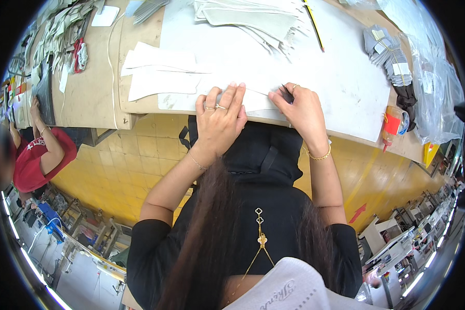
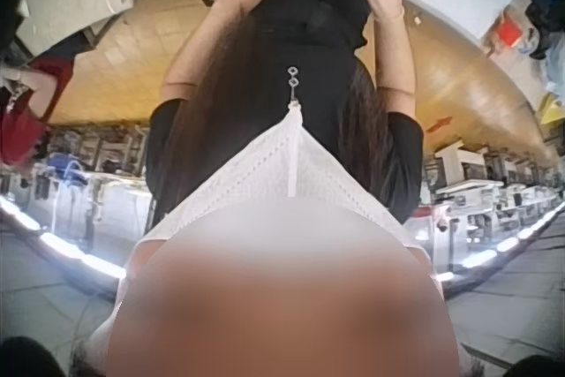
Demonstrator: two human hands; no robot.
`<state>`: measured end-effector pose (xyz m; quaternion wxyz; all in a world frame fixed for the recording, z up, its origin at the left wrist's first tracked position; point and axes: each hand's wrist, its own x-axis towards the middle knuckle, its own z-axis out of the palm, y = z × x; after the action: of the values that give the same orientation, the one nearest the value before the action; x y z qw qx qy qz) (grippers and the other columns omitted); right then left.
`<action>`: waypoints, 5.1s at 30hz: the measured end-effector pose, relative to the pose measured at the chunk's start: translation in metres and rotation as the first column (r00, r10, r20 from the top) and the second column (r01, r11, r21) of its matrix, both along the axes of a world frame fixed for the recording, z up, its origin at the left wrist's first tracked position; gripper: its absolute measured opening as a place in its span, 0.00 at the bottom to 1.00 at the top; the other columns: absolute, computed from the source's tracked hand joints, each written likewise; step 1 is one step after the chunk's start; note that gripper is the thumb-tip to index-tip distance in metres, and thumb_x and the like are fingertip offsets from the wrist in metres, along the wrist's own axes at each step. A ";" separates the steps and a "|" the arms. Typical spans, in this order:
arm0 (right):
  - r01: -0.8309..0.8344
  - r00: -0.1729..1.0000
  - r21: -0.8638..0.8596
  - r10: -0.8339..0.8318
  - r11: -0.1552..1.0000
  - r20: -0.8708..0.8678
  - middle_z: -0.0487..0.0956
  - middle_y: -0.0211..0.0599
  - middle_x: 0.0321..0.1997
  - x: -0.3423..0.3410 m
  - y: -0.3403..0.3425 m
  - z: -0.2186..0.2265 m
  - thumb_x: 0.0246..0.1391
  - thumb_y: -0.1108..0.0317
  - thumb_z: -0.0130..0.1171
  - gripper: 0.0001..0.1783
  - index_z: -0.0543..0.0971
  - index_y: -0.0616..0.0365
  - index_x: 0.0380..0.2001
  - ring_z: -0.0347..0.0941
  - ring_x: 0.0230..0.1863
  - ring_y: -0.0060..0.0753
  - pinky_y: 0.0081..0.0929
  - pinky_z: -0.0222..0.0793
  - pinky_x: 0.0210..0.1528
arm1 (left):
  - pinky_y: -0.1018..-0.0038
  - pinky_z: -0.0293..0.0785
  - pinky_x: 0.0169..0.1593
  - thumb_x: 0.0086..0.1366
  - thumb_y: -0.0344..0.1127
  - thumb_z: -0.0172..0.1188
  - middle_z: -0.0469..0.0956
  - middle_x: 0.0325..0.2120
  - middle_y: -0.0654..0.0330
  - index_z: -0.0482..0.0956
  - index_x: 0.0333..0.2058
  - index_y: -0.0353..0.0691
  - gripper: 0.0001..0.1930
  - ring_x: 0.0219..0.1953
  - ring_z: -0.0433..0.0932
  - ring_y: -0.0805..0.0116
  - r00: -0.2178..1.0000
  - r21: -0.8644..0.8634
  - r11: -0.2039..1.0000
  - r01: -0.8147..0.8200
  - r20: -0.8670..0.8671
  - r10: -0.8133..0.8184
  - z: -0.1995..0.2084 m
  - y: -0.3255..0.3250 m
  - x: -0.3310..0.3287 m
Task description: The person repeatedly trims the edges of white fabric pieces using small scissors. They pick up each piece, cut along the edges, and place the trimmed pieces into a pile on the table. The person also pulls thread from a spool and cuts it with the scissors.
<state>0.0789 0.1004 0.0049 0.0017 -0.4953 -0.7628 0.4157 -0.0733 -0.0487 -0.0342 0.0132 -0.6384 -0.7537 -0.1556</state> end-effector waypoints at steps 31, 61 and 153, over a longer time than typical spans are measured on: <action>-0.129 0.991 0.087 0.132 0.988 -0.020 0.78 0.42 0.22 0.058 0.033 0.029 0.57 0.61 0.68 0.15 0.81 0.65 0.30 0.70 0.22 0.34 0.29 0.68 0.31 | 0.52 0.63 0.63 0.62 0.34 0.61 0.76 0.56 0.54 0.72 0.63 0.40 0.29 0.62 0.71 0.55 0.986 -0.146 0.979 0.139 -0.069 -0.150 0.007 0.014 0.032; -0.170 0.967 0.265 0.109 0.949 0.228 0.83 0.49 0.28 0.060 0.041 0.008 0.56 0.60 0.68 0.15 0.82 0.64 0.32 0.80 0.32 0.51 0.39 0.76 0.37 | 0.44 0.59 0.57 0.66 0.29 0.57 0.74 0.51 0.49 0.63 0.69 0.73 0.37 0.56 0.72 0.48 0.964 -0.393 0.914 0.101 -0.188 -0.188 0.029 0.037 0.046; -0.282 0.950 0.670 0.298 0.687 0.095 0.73 0.32 0.36 0.038 -0.018 -0.012 0.52 0.71 0.60 0.18 0.83 0.57 0.48 0.78 0.31 0.29 0.28 0.76 0.29 | 0.60 0.67 0.55 0.62 0.40 0.64 0.74 0.53 0.55 0.77 0.56 0.37 0.24 0.54 0.72 0.55 0.957 0.031 0.957 0.289 0.009 -0.289 0.011 0.067 -0.002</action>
<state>0.1168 0.0829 -0.0073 0.1239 -0.3292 -0.9296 0.1103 -0.0751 0.0183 -0.0235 -0.0053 -0.7403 -0.6501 -0.1714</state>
